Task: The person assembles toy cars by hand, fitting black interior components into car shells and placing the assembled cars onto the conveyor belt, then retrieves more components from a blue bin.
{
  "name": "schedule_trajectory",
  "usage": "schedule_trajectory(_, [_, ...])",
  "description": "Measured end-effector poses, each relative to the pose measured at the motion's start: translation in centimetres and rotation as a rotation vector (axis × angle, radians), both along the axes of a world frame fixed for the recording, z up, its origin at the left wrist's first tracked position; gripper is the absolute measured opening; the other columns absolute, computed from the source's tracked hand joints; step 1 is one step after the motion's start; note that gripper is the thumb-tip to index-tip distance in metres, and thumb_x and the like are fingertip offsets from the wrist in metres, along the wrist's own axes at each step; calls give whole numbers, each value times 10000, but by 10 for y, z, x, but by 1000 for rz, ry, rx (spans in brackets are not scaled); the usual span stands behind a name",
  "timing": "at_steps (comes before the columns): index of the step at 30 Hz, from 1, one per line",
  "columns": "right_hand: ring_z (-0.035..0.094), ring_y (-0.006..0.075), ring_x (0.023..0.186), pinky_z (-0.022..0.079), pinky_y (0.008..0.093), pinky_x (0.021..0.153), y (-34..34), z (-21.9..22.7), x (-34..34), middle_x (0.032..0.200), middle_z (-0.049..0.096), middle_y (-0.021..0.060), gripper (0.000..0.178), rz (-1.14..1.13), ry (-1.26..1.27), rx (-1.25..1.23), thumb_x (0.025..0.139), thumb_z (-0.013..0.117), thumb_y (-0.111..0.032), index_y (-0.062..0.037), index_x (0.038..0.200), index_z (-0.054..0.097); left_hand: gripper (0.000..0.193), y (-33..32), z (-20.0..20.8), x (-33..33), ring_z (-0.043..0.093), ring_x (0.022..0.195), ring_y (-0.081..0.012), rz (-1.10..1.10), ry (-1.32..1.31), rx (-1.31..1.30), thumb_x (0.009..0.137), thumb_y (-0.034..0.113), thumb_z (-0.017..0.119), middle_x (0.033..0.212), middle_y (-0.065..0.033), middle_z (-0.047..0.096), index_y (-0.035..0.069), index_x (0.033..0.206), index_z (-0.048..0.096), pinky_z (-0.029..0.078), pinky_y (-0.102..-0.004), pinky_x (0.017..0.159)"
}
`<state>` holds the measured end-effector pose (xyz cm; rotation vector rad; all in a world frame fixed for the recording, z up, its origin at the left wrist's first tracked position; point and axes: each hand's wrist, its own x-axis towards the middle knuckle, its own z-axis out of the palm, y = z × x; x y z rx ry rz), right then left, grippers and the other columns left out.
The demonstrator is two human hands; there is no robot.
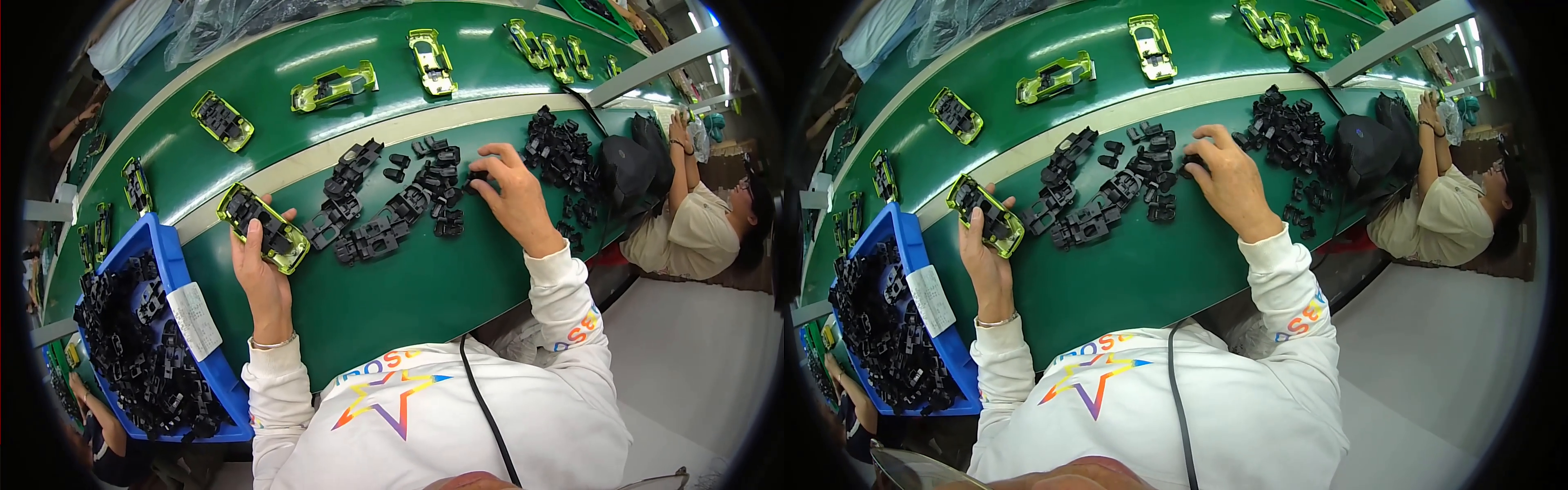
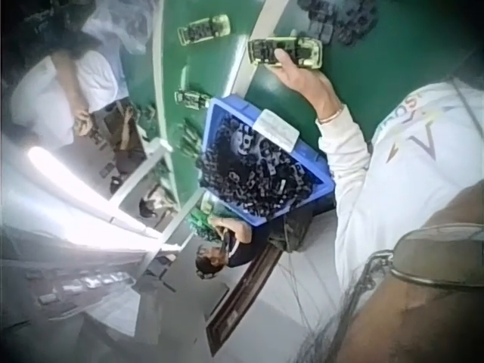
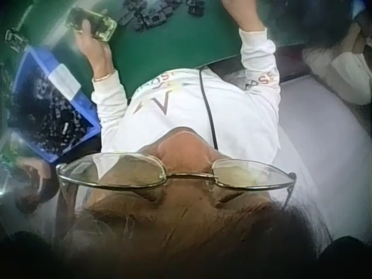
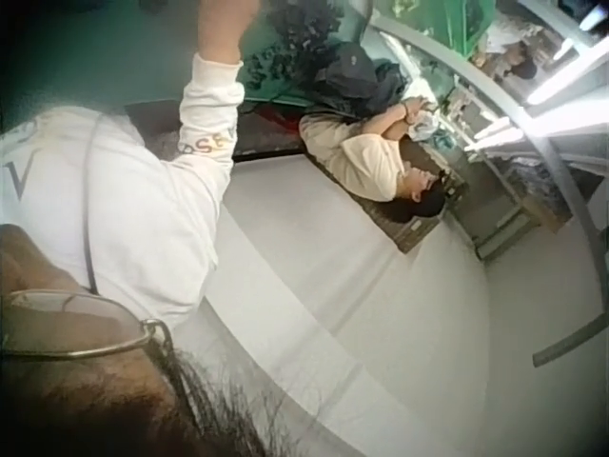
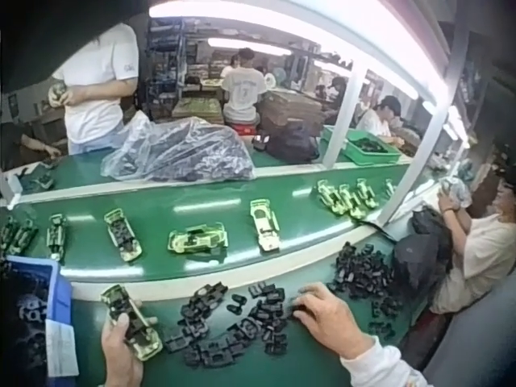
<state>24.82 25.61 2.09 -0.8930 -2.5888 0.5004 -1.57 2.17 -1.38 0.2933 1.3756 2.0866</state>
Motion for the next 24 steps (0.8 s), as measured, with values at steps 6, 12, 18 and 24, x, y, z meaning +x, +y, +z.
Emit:
schedule_trajectory(6, [684,265,777,550,312,675,0,2,9,977,678,82,116,-20,312,122,837,721,4,-14,946,688,455,1,3,-2,680,1046,-308,-10,-22,12,1030,218,524,1330,-169,574,39,1427,391,599,-362,787])
schedule_trajectory(12, [702,185,775,546,276,660,-7,25,-7,966,708,94,120,-8,410,-175,861,703,25,7,979,695,452,-7,2,-3,680,1061,-311,28,-26,38,1031,210,513,1327,-179,593,27,1427,394,606,-371,761])
schedule_trajectory(18, [720,198,876,568,285,739,-48,52,-78,1048,730,125,165,283,515,-145,833,706,76,6,981,690,415,-1,7,9,708,907,-266,-98,-95,121,1045,253,463,1286,-180,608,53,1406,414,606,-352,694])
schedule_trajectory(24, [698,279,864,568,335,726,-92,39,-157,1029,705,105,180,676,481,-130,802,720,28,-17,965,661,539,-10,17,8,649,1031,-215,-145,-125,238,1082,475,292,1246,-116,608,72,1424,397,542,-351,904])
